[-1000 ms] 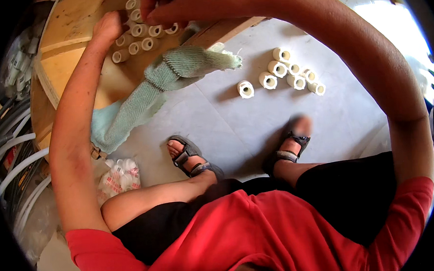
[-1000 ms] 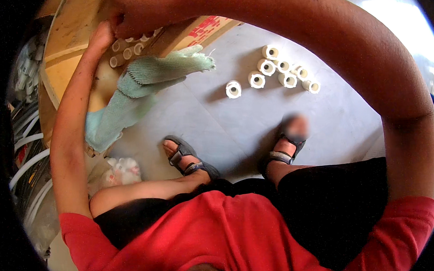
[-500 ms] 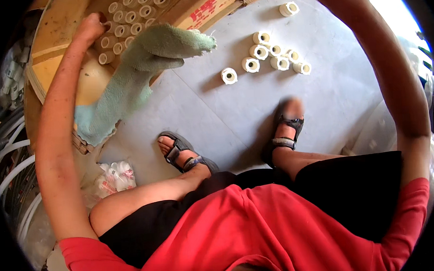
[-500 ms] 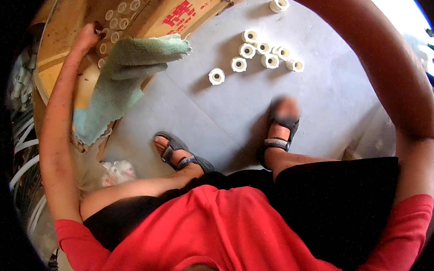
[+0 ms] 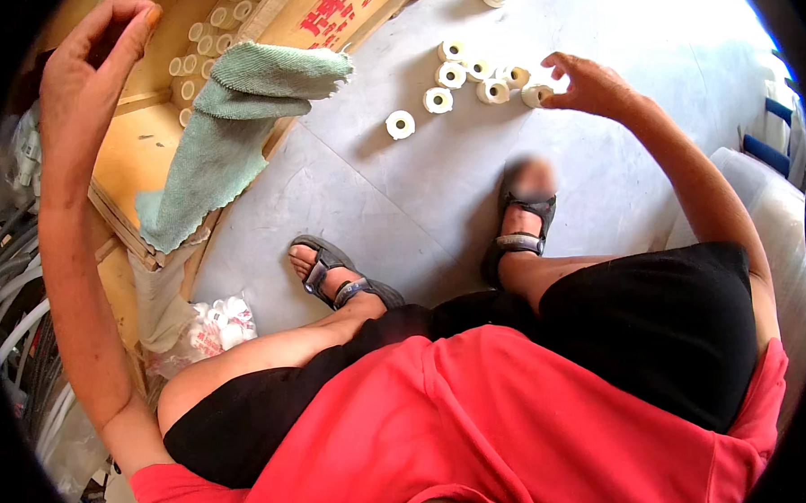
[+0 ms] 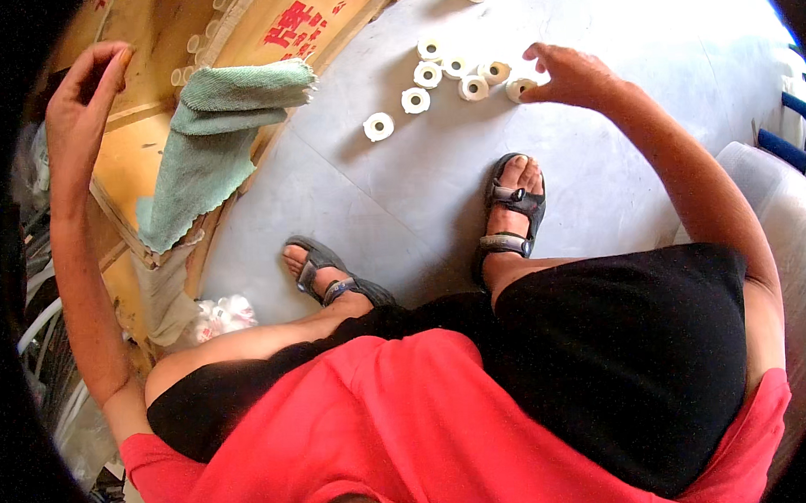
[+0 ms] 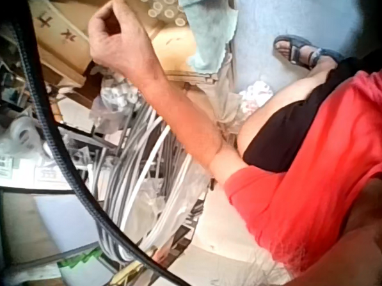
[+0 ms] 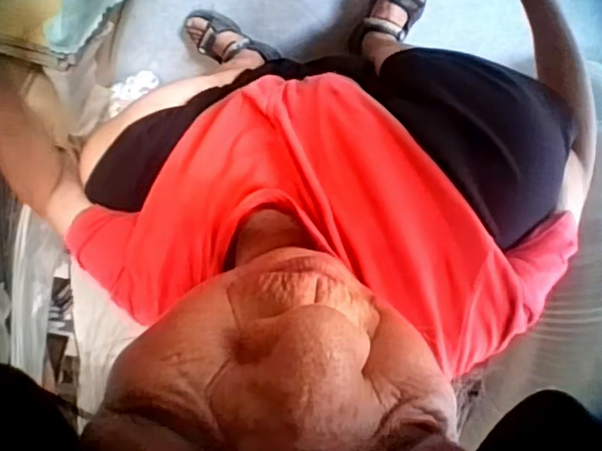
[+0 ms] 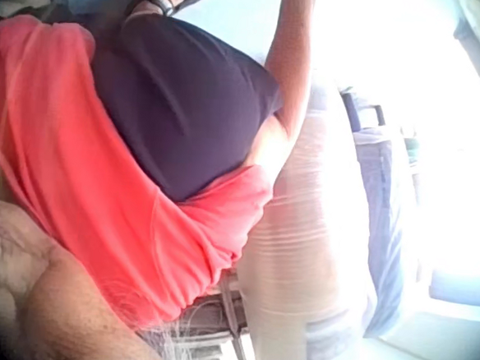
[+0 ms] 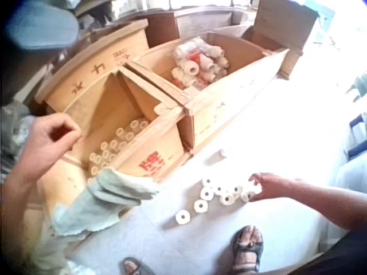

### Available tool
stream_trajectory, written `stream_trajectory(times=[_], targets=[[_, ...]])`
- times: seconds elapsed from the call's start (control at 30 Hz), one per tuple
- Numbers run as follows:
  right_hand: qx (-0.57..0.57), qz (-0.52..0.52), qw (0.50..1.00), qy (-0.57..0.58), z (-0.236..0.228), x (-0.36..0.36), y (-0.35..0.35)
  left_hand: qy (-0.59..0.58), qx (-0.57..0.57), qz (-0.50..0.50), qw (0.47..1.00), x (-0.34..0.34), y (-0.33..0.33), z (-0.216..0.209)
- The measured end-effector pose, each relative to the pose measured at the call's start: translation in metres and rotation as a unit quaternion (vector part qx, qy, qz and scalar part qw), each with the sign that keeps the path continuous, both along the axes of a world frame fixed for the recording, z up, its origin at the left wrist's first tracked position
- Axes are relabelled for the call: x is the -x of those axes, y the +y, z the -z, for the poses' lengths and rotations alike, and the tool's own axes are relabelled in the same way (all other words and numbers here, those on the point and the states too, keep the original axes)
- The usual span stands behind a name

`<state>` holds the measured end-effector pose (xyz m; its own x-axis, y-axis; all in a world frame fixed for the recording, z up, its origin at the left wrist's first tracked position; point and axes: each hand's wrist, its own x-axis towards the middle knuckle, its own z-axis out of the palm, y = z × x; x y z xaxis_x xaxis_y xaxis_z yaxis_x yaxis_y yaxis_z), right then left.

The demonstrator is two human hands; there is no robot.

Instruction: The person sits on the floor and assembles small white plastic components by hand. They pick up cylindrical pieces and caps, fit them together, and place the assembled units into a wooden crate. The person also handles a roll of white tape, peeling a strip and applying it to a component.

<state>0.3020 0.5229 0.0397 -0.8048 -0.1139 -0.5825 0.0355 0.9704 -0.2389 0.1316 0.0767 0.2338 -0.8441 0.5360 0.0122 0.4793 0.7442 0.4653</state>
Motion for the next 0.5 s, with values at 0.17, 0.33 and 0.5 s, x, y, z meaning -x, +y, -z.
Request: stream_trajectory(times=[0.17, 0.33, 0.5], targets=[[0.028, 0.050, 0.998, 0.016, 0.030, -0.030, -0.002, -0.103, 0.015, 0.062, 0.993, -0.057, 0.044, -0.026], [0.093, 0.078, 0.992, 0.015, 0.042, -0.030, 0.007, -0.260, 0.015, 0.095, 0.961, -0.116, 0.071, -0.043], [0.312, 0.227, 0.906, -0.175, 0.022, -0.021, 0.001, -0.439, -0.044, 0.022, 0.897, -0.158, 0.077, -0.049]])
